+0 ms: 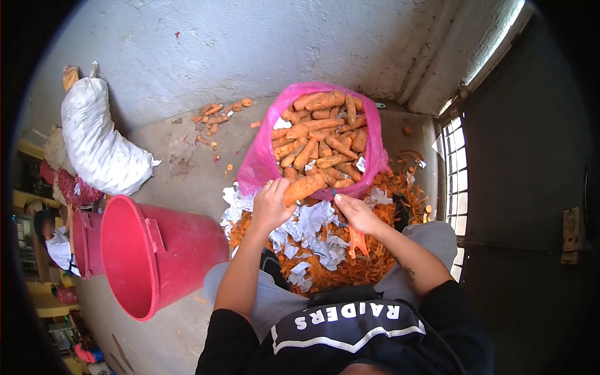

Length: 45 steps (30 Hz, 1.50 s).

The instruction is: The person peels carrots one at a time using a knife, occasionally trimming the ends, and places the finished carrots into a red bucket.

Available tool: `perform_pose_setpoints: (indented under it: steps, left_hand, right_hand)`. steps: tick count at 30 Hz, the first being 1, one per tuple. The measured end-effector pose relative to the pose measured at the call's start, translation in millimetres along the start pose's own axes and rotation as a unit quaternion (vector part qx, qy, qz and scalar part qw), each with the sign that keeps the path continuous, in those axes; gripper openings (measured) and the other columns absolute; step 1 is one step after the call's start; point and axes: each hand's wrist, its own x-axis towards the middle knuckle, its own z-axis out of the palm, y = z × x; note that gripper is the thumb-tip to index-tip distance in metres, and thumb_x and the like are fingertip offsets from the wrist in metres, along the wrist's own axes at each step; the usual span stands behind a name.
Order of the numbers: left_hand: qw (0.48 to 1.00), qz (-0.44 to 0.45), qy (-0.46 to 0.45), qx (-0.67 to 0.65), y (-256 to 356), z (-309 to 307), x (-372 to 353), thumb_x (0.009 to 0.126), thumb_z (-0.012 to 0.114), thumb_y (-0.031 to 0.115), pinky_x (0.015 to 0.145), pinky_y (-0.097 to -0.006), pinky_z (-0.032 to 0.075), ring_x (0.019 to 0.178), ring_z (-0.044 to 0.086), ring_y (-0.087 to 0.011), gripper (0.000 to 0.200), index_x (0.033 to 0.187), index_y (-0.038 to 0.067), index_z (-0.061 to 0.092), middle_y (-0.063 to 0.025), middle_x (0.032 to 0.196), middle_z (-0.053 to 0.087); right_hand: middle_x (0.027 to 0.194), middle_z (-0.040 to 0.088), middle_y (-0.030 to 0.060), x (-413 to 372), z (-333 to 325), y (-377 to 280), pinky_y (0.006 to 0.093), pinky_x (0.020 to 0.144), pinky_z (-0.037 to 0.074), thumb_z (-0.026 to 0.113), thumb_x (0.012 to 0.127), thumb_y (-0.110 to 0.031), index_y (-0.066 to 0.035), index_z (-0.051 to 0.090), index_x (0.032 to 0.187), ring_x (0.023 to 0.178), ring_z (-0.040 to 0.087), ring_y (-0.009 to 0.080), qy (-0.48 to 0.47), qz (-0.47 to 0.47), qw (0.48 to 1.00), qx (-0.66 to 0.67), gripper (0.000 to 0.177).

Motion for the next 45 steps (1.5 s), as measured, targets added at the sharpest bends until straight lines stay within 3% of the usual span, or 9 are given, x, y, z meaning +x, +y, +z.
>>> perform_pose_setpoints:
  steps: [17, 26, 29, 32, 34, 36, 37, 41, 45]
  left_hand:
    - [0.999, 0.052, 0.007, 0.015, -2.0, -5.1, 2.4, 0.057, 0.075, 0.011, 0.073, -0.0385, 0.048, 0.086, 0.056, -0.0295, 0.052, 0.105, 0.008, 0.055, -0.0092, 0.094, 0.057]
    - [0.989, -0.060, 0.046, -0.128, -2.3, -21.7, -4.7, 0.060, 0.074, 0.010, 0.075, -0.0363, 0.049, 0.089, 0.061, -0.0292, 0.050, 0.104, 0.006, 0.052, -0.0125, 0.095, 0.061]
    - [0.925, -0.144, 0.009, -0.350, -18.0, 5.7, -17.2, 0.066, 0.076, 0.009, 0.071, -0.0306, 0.048, 0.085, 0.059, -0.0159, 0.051, 0.108, 0.004, 0.047, -0.0077, 0.092, 0.060]
    - [0.799, -0.249, -0.066, -0.543, 0.1, 9.5, -22.3, 0.068, 0.076, 0.008, 0.071, -0.0294, 0.048, 0.083, 0.057, -0.0124, 0.052, 0.109, 0.003, 0.045, -0.0056, 0.098, 0.058]
    - [0.770, -0.288, -0.120, -0.557, 5.4, 12.0, -24.5, 0.076, 0.075, 0.014, 0.076, -0.0273, 0.047, 0.088, 0.056, -0.0116, 0.054, 0.118, 0.003, 0.043, -0.0067, 0.105, 0.055]
    - [0.729, -0.311, -0.121, -0.598, 17.5, 19.9, -23.7, 0.079, 0.073, 0.021, 0.078, -0.0265, 0.045, 0.091, 0.055, -0.0112, 0.057, 0.123, 0.002, 0.042, -0.0071, 0.107, 0.054]
    - [0.755, -0.275, -0.070, -0.591, 21.5, 32.0, -23.6, 0.090, 0.059, 0.034, 0.059, -0.0272, 0.048, 0.076, 0.058, -0.0127, 0.044, 0.118, 0.003, 0.046, -0.0055, 0.089, 0.058]
    - [0.639, -0.352, -0.116, -0.674, 15.8, 41.3, -18.2, 0.095, 0.037, 0.051, 0.058, -0.0330, 0.050, 0.076, 0.061, -0.0188, 0.055, 0.117, 0.003, 0.050, -0.0118, 0.095, 0.061]
    - [0.624, -0.384, -0.085, -0.676, 19.7, 44.5, -10.7, 0.096, 0.039, 0.046, 0.060, -0.0312, 0.050, 0.076, 0.060, -0.0176, 0.048, 0.118, 0.004, 0.050, -0.0112, 0.094, 0.062]
  right_hand:
    - [0.090, 0.061, 0.0191, -2.9, -0.4, -17.6, 0.0421, 0.081, 0.043, 0.025, 0.097, -0.054, -0.004, 0.055, 0.101, 0.092, 0.058, 0.0367, 0.006, 0.015, 0.998, -0.053, 0.058]
    - [0.107, 0.061, 0.0237, 12.0, 31.1, 92.7, 0.0432, 0.090, 0.041, 0.022, 0.091, -0.064, -0.002, 0.061, 0.098, 0.107, 0.055, 0.0385, -0.064, 0.089, 0.973, -0.202, 0.074]
    - [0.106, 0.062, 0.0211, 10.5, 6.6, 51.0, 0.0403, 0.091, 0.041, 0.024, 0.090, -0.065, -0.002, 0.061, 0.107, 0.105, 0.057, 0.0345, -0.057, 0.093, 0.985, -0.137, 0.075]
    - [0.085, 0.063, 0.0183, 38.1, -19.8, 43.3, 0.0400, 0.078, 0.043, 0.034, 0.093, -0.058, 0.002, 0.061, 0.093, 0.085, 0.060, 0.0278, 0.067, 0.077, 0.995, 0.001, 0.065]
    - [0.086, 0.063, 0.0205, 56.2, -28.2, 41.2, 0.0403, 0.080, 0.043, 0.033, 0.092, -0.057, 0.004, 0.060, 0.095, 0.087, 0.060, 0.0332, 0.185, 0.055, 0.981, -0.003, 0.067]
    - [0.098, 0.063, 0.0236, 67.8, -36.6, 33.7, 0.0414, 0.086, 0.043, 0.031, 0.091, -0.058, 0.003, 0.060, 0.104, 0.096, 0.059, 0.0376, 0.188, 0.087, 0.978, -0.007, 0.069]
    - [0.102, 0.062, 0.0246, 72.3, -36.8, 29.4, 0.0420, 0.087, 0.042, 0.031, 0.091, -0.058, 0.002, 0.059, 0.107, 0.099, 0.058, 0.0385, 0.199, 0.089, 0.975, -0.031, 0.068]
    - [0.106, 0.060, 0.0277, 92.0, -32.6, 28.4, 0.0440, 0.090, 0.041, 0.032, 0.091, -0.058, 0.001, 0.058, 0.111, 0.104, 0.056, 0.0404, 0.260, 0.133, 0.953, -0.087, 0.067]
    - [0.106, 0.060, 0.0285, 102.7, -27.4, 27.5, 0.0468, 0.090, 0.042, 0.031, 0.091, -0.058, -0.001, 0.054, 0.117, 0.105, 0.056, 0.0405, 0.311, 0.145, 0.935, -0.090, 0.066]
